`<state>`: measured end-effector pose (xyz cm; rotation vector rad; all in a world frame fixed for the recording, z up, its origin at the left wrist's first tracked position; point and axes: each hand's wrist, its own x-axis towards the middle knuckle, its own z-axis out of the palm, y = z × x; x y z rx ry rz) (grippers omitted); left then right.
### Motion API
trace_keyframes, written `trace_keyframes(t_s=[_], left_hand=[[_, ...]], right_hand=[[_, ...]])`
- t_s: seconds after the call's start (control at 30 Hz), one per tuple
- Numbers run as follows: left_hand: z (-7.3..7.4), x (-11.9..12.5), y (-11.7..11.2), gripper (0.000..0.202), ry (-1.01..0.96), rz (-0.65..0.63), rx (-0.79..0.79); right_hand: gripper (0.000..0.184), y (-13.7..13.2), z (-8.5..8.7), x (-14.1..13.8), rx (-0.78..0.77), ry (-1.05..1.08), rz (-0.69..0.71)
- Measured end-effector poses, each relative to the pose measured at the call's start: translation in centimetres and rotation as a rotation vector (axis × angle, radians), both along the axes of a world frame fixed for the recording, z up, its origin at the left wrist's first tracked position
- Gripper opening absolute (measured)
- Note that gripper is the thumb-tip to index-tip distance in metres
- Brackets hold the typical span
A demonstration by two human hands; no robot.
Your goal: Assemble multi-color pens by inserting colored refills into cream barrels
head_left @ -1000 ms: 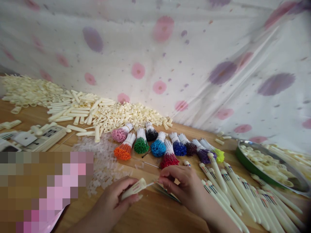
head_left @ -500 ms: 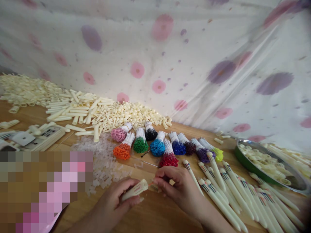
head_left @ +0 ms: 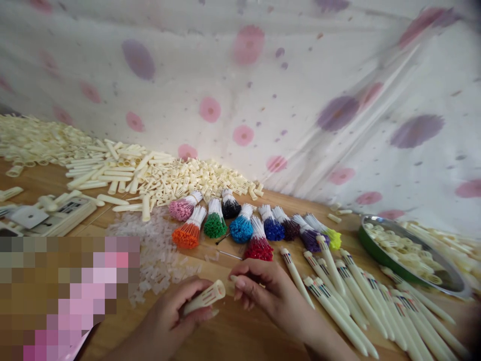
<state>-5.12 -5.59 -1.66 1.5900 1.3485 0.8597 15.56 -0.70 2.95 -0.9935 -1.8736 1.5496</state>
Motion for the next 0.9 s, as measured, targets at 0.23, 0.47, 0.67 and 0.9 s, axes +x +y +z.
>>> trace_keyframes(t_s=[0.23,0.47,0.67,0.9], left_hand=[[0.8,-0.2,0.1,0.019,-0.057,-0.107,0.077],[0.4,-0.9,0.4,0.018,-0.188,-0.125,0.069],[0.3,-1.3,0.6,0.018,-0.227,-0.199,0.102],[-0.2,-1.3,0.7,0.021,-0.219,-0.207,0.167]], right_hand=[[0.013,-0.6,1.3,-0.2,0.278,-0.053,0.021],[0.012,-0.6,3.4,1.4,0.474,-0.208,0.002],[0.027,-0.2,-1.9,2.8,0.612,-0.905,0.013],[0.009,-0.4,-5.0,2.2,0.67,-0.996,-0.058]])
